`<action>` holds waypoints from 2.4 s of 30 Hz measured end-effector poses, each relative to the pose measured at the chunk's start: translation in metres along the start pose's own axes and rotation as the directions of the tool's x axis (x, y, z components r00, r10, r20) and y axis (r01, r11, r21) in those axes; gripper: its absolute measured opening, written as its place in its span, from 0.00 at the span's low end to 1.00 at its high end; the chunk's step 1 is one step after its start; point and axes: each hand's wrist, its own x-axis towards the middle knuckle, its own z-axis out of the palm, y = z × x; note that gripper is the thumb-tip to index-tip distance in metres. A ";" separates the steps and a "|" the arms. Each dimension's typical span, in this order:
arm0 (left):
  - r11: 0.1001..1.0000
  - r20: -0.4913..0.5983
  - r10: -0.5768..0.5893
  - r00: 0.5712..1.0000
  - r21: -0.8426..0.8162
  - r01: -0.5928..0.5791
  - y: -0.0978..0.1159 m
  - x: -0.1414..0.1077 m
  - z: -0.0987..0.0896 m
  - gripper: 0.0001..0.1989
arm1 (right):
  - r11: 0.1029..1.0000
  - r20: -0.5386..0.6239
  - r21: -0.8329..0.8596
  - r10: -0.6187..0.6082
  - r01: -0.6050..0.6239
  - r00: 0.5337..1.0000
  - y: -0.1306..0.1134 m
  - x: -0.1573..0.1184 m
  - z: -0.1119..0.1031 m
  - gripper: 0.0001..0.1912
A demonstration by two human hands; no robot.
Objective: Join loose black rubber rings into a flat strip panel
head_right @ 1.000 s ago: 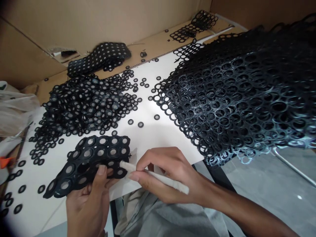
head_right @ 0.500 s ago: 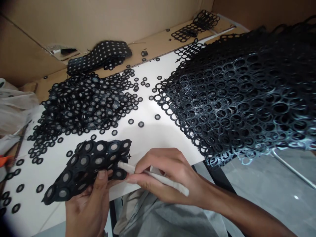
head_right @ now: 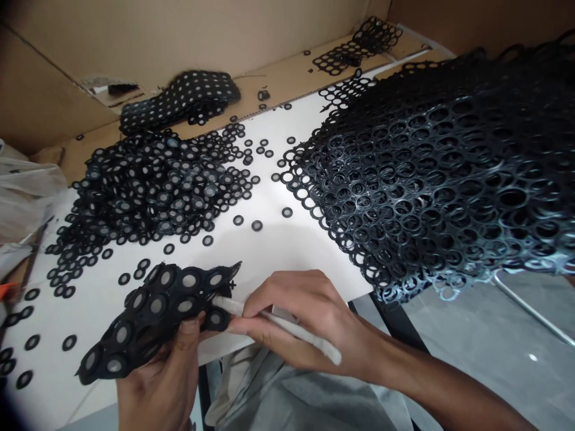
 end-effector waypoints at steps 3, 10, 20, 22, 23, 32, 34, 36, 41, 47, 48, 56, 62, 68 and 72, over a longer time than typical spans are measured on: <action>0.999 -0.002 0.039 0.999 0.031 -0.039 -0.001 -0.001 0.000 0.21 | 0.999 0.002 -0.015 -0.035 0.035 0.999 0.002 0.000 0.001 0.06; 0.988 0.053 0.094 0.994 0.114 -0.100 -0.003 -0.005 -0.002 0.21 | 0.990 0.027 -0.109 -0.085 0.088 0.996 0.001 -0.001 0.004 0.06; 0.986 0.029 0.043 0.999 0.160 -0.047 0.013 0.003 0.008 0.22 | 0.979 -0.013 -0.176 -0.109 0.105 0.994 -0.001 0.002 0.007 0.05; 0.979 -0.022 -0.026 0.999 0.203 0.030 0.020 0.001 0.013 0.25 | 0.992 -0.068 -0.091 -0.088 0.082 0.994 0.002 0.000 0.007 0.02; 0.973 -0.042 -0.046 0.998 0.224 0.055 0.022 0.000 0.015 0.26 | 0.995 -0.086 -0.060 -0.090 0.085 0.992 0.003 -0.002 0.007 0.01; 0.941 -0.076 0.081 0.994 0.333 -0.051 0.012 0.005 0.015 0.26 | 0.999 -0.275 -0.018 0.023 -0.029 0.961 -0.005 -0.012 0.007 0.20; 0.947 -0.060 0.088 0.994 0.315 -0.065 0.017 0.004 0.017 0.25 | 0.999 -0.257 -0.016 0.029 -0.034 0.966 -0.006 -0.011 0.006 0.20; 0.955 -0.053 0.054 0.997 0.295 -0.036 0.024 0.003 0.020 0.25 | 1.000 -0.222 -0.025 0.005 -0.011 0.975 -0.005 -0.009 0.006 0.16; 0.944 -0.059 0.028 0.998 0.329 -0.007 0.030 0.001 0.020 0.25 | 0.995 -0.124 -0.096 -0.015 0.003 0.992 -0.004 -0.003 0.005 0.11; 0.927 -0.033 0.025 0.999 0.374 -0.011 0.021 0.006 0.014 0.26 | 0.992 -0.117 -0.127 -0.032 0.017 0.993 -0.003 -0.005 0.004 0.10; 0.928 -0.030 0.026 0.999 0.371 -0.013 0.021 0.005 0.014 0.26 | 0.992 -0.117 -0.129 -0.031 0.016 0.993 -0.003 -0.005 0.004 0.10; 0.966 -0.013 0.060 0.998 0.253 -0.055 0.022 0.002 0.016 0.23 | 0.989 -0.118 -0.146 -0.050 0.033 0.992 0.000 -0.006 0.005 0.10; 0.977 0.018 0.034 0.999 0.212 -0.037 0.023 0.003 0.017 0.25 | 0.987 -0.114 -0.155 -0.067 0.049 0.991 0.000 -0.007 0.007 0.10; 0.972 0.023 0.044 0.999 0.230 -0.048 0.020 0.003 0.017 0.26 | 0.982 -0.062 -0.180 -0.075 0.063 0.995 -0.002 -0.003 0.005 0.09; 0.974 -0.033 0.026 0.999 0.228 -0.018 0.021 0.002 0.018 0.26 | 0.986 -0.070 -0.154 -0.075 0.064 0.995 -0.003 -0.003 0.005 0.09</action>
